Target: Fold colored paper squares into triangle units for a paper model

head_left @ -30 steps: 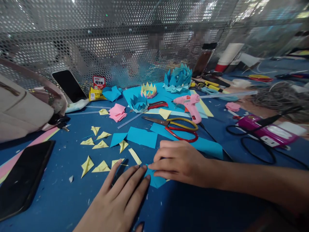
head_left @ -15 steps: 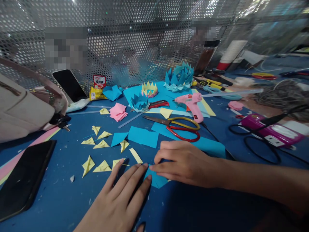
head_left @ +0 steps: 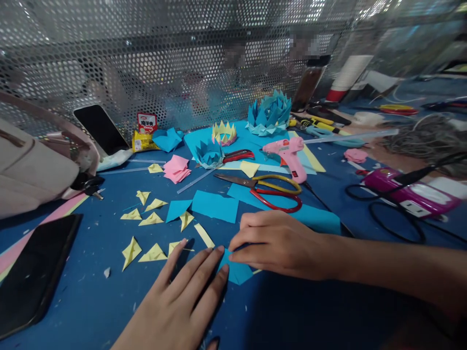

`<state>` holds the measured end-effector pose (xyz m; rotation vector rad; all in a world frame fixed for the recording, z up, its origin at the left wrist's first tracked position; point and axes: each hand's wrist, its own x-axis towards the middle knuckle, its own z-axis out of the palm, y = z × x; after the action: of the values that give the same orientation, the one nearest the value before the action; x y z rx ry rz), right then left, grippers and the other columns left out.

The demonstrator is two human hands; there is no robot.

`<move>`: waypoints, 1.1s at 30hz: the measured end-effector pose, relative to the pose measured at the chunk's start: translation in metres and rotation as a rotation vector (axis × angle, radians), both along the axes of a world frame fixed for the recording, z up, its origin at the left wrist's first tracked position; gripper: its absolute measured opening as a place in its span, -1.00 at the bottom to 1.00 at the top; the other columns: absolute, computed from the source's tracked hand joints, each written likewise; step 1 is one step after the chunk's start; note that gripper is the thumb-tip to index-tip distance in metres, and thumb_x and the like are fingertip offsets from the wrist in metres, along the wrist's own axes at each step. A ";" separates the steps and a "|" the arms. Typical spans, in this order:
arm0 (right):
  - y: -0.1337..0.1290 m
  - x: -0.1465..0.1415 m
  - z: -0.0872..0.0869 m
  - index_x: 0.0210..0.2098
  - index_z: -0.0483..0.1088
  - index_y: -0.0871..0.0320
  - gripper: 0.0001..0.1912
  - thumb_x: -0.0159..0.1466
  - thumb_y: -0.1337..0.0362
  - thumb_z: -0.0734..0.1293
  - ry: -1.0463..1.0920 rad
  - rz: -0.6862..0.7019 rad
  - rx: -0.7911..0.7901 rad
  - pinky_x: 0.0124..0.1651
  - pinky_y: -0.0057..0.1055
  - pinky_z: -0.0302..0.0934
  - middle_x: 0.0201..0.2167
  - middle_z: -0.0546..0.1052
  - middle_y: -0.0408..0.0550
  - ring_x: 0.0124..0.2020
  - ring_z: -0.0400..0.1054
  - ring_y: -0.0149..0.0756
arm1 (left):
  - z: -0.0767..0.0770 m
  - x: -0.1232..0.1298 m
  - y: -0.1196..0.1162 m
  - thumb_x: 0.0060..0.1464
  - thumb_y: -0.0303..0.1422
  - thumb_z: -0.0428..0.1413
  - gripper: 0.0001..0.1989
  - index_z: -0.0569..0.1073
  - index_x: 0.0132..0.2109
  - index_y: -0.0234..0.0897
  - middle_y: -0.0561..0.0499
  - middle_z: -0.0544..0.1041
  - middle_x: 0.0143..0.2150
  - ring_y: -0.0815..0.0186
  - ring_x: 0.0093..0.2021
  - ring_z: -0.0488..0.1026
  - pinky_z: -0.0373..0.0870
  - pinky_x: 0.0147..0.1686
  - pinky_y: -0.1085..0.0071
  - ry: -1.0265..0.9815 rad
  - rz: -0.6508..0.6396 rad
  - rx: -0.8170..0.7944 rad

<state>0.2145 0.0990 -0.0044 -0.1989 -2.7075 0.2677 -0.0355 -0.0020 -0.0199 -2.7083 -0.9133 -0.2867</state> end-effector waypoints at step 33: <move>0.004 -0.006 -0.006 -0.25 0.49 0.18 -0.89 0.38 0.27 0.37 -0.044 -0.201 -0.190 -0.23 -0.40 0.12 -0.34 0.52 -0.11 -0.27 0.28 -0.32 | -0.019 -0.001 -0.004 0.26 -0.27 -0.06 -0.52 0.41 0.24 -0.29 0.02 0.48 0.21 0.17 0.26 0.26 -0.41 0.45 0.04 -0.133 0.006 0.014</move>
<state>0.2083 0.1026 -0.0106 -0.5347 -2.6778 0.4654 -0.0366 -0.0059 -0.0386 -2.6999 -0.9507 -0.4752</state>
